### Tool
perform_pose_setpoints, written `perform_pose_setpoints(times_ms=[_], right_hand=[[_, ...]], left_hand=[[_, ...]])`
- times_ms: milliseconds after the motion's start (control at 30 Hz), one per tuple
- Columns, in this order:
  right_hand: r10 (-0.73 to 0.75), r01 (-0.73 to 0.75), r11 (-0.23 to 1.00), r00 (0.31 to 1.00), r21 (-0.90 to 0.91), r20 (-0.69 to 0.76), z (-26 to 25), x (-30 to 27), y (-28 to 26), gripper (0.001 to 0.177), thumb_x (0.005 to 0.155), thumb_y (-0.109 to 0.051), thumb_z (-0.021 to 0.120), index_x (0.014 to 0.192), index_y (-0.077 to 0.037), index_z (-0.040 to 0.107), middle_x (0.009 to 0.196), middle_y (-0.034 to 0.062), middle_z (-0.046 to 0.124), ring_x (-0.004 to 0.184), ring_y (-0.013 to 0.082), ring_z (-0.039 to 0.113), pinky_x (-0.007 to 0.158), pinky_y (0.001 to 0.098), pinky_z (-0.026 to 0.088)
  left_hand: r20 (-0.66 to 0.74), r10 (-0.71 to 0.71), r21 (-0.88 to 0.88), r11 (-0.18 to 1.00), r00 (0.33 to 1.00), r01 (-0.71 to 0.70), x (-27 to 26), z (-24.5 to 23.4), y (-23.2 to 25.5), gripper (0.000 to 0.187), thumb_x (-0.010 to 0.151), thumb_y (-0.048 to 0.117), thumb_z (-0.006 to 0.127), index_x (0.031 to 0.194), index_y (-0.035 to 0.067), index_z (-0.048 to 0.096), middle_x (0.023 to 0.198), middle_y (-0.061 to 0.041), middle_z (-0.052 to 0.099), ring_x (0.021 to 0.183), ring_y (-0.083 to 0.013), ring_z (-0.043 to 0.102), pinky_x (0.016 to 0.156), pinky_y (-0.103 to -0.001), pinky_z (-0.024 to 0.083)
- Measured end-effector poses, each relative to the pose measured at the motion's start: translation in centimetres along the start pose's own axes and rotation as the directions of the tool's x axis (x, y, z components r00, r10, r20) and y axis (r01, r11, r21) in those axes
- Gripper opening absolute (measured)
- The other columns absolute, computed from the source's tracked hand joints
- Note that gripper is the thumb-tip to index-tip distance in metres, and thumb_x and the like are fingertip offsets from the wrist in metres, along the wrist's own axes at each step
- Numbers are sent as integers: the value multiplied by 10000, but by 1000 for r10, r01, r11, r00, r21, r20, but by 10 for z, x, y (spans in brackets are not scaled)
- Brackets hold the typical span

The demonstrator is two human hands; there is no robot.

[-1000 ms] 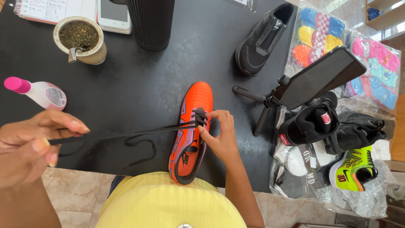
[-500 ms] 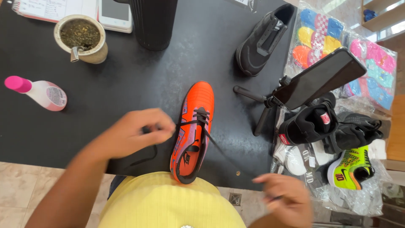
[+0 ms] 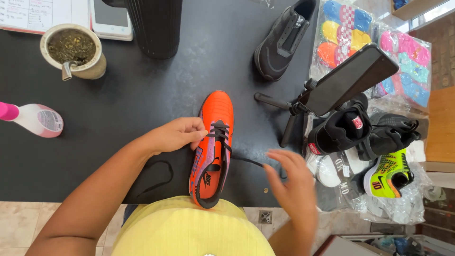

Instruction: A person is threading laces through the eyelets of an orange soccer shoe on a display table.

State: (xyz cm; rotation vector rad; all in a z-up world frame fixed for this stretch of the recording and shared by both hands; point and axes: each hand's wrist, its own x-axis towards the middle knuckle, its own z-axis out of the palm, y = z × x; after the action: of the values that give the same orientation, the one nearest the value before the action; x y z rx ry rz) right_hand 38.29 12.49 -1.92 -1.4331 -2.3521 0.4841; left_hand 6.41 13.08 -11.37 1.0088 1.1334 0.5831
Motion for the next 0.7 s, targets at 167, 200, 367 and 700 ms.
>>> perform_pose_setpoints(times_ms=[167,200,367,700], right_hand=[[-327,300,934,936,193,128,55,45,-32,142,889,-174,724,1031,-180,731,1054,-12,717,946,247,689,814,366,555],[-351,334,935,917,117,188,67,51,-34,115,902,-243,711,1007,-199,693,1025,-44,701,895,204,683,753,334,563],[-348,353,935,902,25,255,78,54,-27,133,925,-195,606,1026,-191,692,976,-32,648,814,186,620,677,313,553],[-355,343,935,896,92,268,82,48,-13,430,878,-49,446,1190,-211,693,934,21,515,769,218,502,635,345,540]], left_hand=[[96,176,-218,964,980,-152,-6,-8,-24,286,1014,157,519,787,46,655,496,-6,481,515,-130,541,606,-266,462],[105,227,-305,934,968,-186,-13,-12,-25,320,1017,159,543,747,27,653,480,5,452,499,-124,539,597,-261,473],[-51,443,-466,782,895,-413,-72,-42,-43,414,993,221,590,612,61,571,429,2,416,424,-164,506,550,-305,478],[-353,476,-599,546,805,-586,-197,-88,-67,229,1000,235,632,789,152,597,609,68,506,539,-92,525,601,-256,442]])
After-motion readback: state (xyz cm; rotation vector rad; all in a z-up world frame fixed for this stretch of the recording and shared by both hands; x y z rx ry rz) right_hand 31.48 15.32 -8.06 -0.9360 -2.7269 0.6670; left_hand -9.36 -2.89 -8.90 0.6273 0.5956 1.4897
